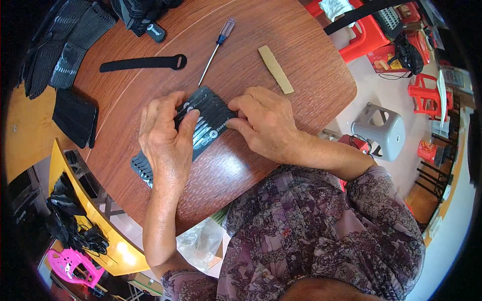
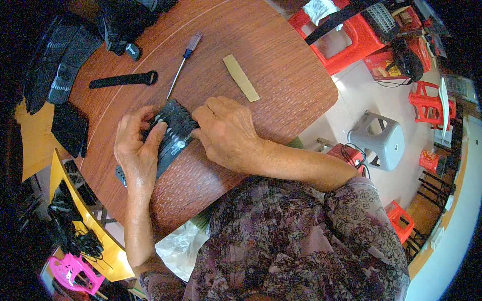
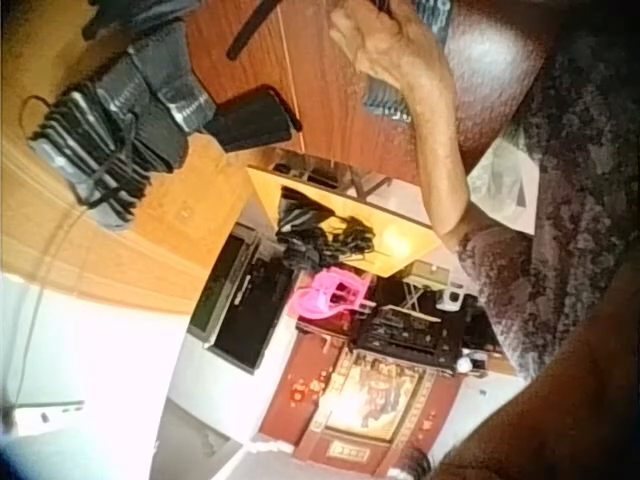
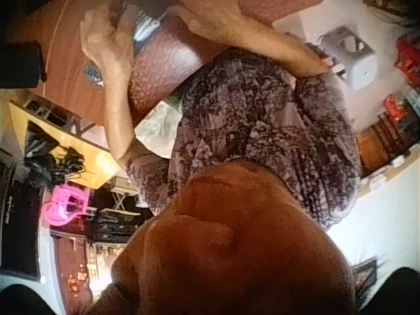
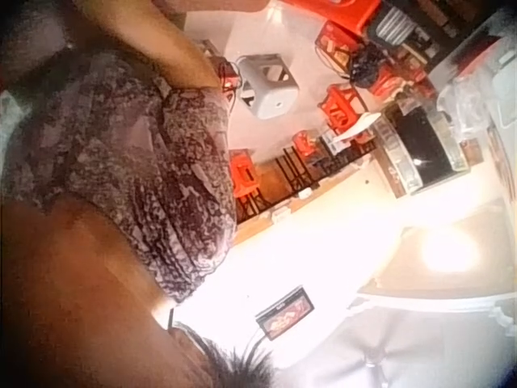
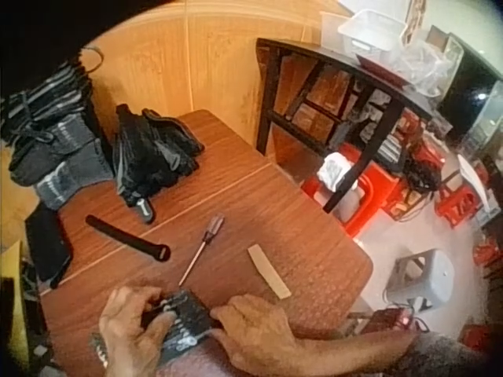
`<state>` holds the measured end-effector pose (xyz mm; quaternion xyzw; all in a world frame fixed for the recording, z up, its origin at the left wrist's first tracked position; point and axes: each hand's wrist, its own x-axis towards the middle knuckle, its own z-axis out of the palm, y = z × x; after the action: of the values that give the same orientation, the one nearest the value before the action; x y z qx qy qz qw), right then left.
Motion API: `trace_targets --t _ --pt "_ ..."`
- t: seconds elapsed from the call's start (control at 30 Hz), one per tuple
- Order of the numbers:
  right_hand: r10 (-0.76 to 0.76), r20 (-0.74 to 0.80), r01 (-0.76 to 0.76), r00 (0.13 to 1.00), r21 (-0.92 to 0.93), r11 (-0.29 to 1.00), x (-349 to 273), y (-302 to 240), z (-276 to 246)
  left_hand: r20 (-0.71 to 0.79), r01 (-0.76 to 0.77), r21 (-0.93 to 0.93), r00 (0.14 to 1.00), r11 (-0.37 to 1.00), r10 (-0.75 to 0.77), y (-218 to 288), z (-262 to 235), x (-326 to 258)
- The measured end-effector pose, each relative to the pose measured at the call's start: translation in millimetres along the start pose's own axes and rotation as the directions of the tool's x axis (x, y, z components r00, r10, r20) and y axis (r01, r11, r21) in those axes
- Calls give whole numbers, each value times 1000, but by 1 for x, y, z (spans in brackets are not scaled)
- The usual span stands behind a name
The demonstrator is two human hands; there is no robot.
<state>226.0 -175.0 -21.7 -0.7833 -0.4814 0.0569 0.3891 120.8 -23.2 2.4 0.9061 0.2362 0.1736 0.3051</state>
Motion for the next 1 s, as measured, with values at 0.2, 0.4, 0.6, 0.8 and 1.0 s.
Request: trace_targets --t 0.2,0.4,0.6,0.8,1.0 --pt "-4 -40 4 999 10 1000 -2 0 2 32 0 82 999 997 -3 5 2 5" --pt "-50 -87 47 995 -37 998 -2 -1 3 74 15 128 997 992 -25 4 6 7" --pt "-22 -82 22 996 7 1000 -3 -1 2 89 15 133 996 991 -27 3 6 7" --pt "-14 -76 14 997 3 1000 -4 0 2 88 28 119 995 992 -38 4 6 7" --pt "-40 -87 38 995 -23 999 -5 1 2 83 20 121 996 992 -30 4 8 6"
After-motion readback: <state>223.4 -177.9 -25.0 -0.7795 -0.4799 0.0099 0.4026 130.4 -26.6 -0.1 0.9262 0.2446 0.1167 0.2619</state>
